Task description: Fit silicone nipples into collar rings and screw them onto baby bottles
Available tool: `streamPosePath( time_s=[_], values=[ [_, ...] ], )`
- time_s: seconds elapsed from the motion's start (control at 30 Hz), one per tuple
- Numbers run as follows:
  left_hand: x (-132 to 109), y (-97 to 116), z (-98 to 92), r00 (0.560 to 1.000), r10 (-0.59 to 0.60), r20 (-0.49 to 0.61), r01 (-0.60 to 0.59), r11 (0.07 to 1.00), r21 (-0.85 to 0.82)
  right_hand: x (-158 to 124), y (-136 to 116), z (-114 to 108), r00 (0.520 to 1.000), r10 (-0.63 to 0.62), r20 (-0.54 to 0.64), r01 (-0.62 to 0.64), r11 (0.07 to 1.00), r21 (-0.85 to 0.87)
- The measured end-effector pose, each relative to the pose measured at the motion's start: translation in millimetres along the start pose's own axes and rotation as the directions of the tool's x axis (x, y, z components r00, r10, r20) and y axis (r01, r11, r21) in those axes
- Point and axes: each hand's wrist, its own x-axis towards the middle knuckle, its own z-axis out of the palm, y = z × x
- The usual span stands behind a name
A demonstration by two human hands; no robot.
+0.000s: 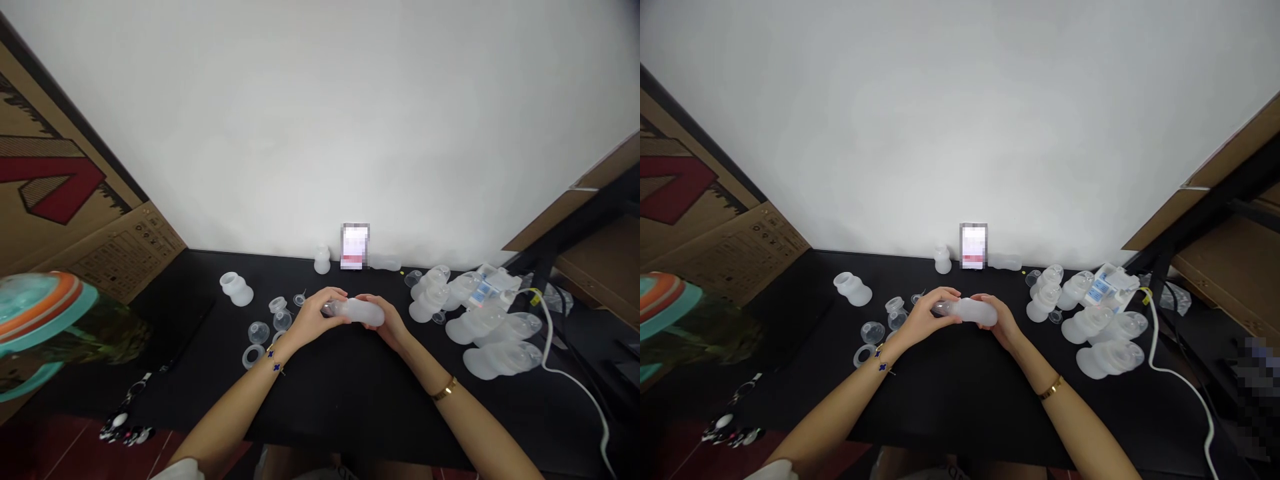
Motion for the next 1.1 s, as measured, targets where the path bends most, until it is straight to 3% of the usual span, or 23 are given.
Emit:
streamPosePath(
  time_s=[0.3,0.5,0.67,0.9,1.1],
  values=[
    [-1,7,0.7,0.997,0.064,0.037,-0.064,0.998,0.012,0,0,-1,1.000,0.018,-0.016,-0.017,1.000,0.025],
    [0,2,3.5,0.985,-0.125,-0.120,0.133,0.989,0.061,0,-1,0,0.999,0.018,-0.027,-0.017,0.999,0.033],
    [2,-3,3.0,0.969,-0.231,-0.091,0.233,0.972,0.011,2,2,-2,0.999,0.004,-0.032,-0.003,0.999,0.039],
    [-1,4,1.3,0.990,-0.117,-0.079,0.116,0.993,-0.007,1,1,-2,0.998,0.024,-0.056,-0.021,0.999,0.048],
    [0,5,-1.3,0.999,-0.038,-0.019,0.038,0.999,0.020,2,-1,-3,1.000,0.011,0.020,-0.012,0.998,0.068]
  ],
)
